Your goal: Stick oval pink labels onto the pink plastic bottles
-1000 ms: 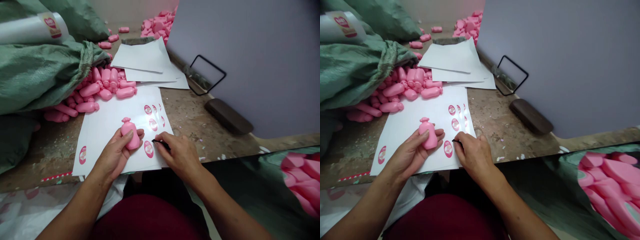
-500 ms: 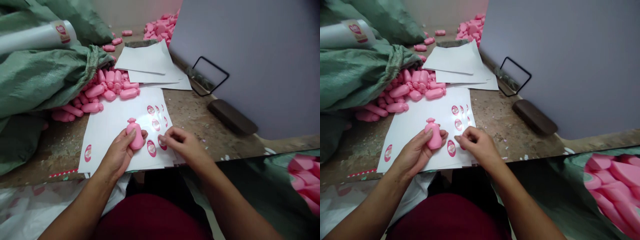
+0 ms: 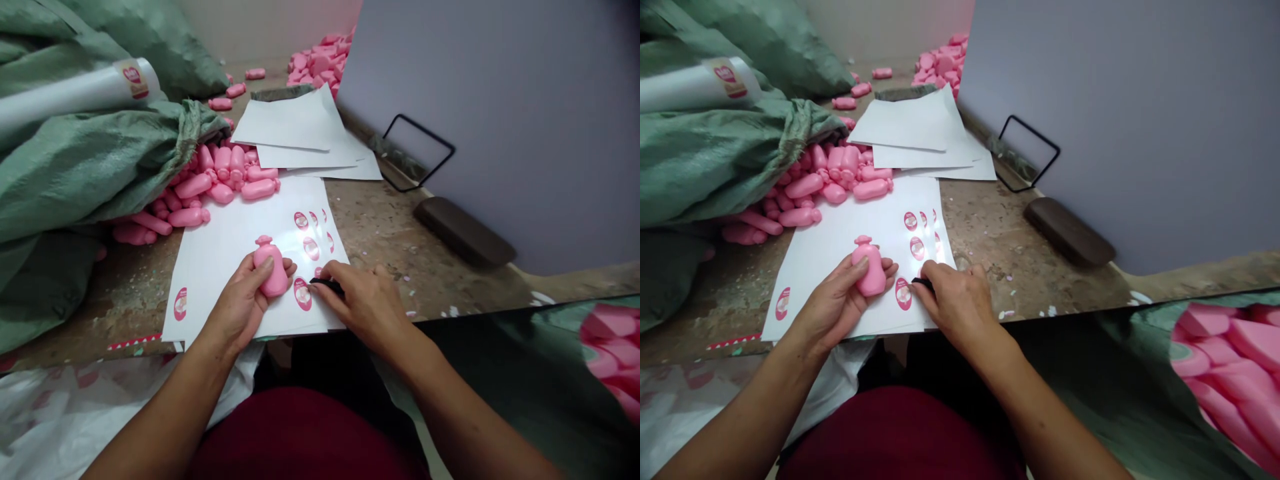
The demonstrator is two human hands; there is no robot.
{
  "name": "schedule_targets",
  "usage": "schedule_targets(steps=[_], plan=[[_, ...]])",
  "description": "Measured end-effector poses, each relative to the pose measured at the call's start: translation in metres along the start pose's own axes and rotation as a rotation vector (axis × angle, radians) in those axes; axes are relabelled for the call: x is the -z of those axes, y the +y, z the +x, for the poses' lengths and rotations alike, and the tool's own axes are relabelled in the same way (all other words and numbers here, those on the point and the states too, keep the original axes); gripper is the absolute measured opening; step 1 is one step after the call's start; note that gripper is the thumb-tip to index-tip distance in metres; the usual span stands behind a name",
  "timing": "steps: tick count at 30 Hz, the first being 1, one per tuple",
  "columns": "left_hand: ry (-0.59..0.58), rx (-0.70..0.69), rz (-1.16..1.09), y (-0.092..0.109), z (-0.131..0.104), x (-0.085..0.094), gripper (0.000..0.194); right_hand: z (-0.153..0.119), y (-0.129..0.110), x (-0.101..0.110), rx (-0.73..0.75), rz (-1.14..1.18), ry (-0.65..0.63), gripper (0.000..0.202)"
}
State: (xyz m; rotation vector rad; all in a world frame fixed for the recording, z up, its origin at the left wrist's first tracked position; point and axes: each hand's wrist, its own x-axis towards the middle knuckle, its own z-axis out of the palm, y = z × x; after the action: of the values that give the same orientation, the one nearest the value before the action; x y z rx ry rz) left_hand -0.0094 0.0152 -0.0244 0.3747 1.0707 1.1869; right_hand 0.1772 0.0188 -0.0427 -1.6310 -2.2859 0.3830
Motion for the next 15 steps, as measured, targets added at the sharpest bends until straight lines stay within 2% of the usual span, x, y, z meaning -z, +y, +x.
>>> schedule_targets(steps=[2, 4, 7, 10, 12, 15], plan=[[-0.002, -0.009, 0.000, -0.001, 0.000, 0.000, 0.012, 0.003, -0.003, -0.001, 0.001, 0.028, -0.003, 0.018], [0.005, -0.010, 0.010, -0.001, 0.001, 0.000, 0.011, 0.006, -0.003, 0.001, -0.044, 0.165, -0.028, 0.022], [0.012, -0.001, 0.036, -0.001, 0.002, 0.000, 0.014, 0.008, 0.003, 0.007, -0.211, 0.562, -0.088, 0.030], [-0.025, -0.003, 0.074, -0.001, 0.000, 0.001, 0.017, 0.008, 0.006, 0.018, -0.356, 0.880, -0.068, 0.037], [-0.058, -0.005, 0.080, -0.001, -0.003, 0.001, 0.018, 0.008, 0.002, 0.024, -0.363, 0.947, -0.035, 0.037], [-0.112, 0.039, 0.012, -0.001, -0.012, -0.001, 0.022, 0.007, -0.012, 0.029, -0.278, 0.951, -0.046, 0.032]])
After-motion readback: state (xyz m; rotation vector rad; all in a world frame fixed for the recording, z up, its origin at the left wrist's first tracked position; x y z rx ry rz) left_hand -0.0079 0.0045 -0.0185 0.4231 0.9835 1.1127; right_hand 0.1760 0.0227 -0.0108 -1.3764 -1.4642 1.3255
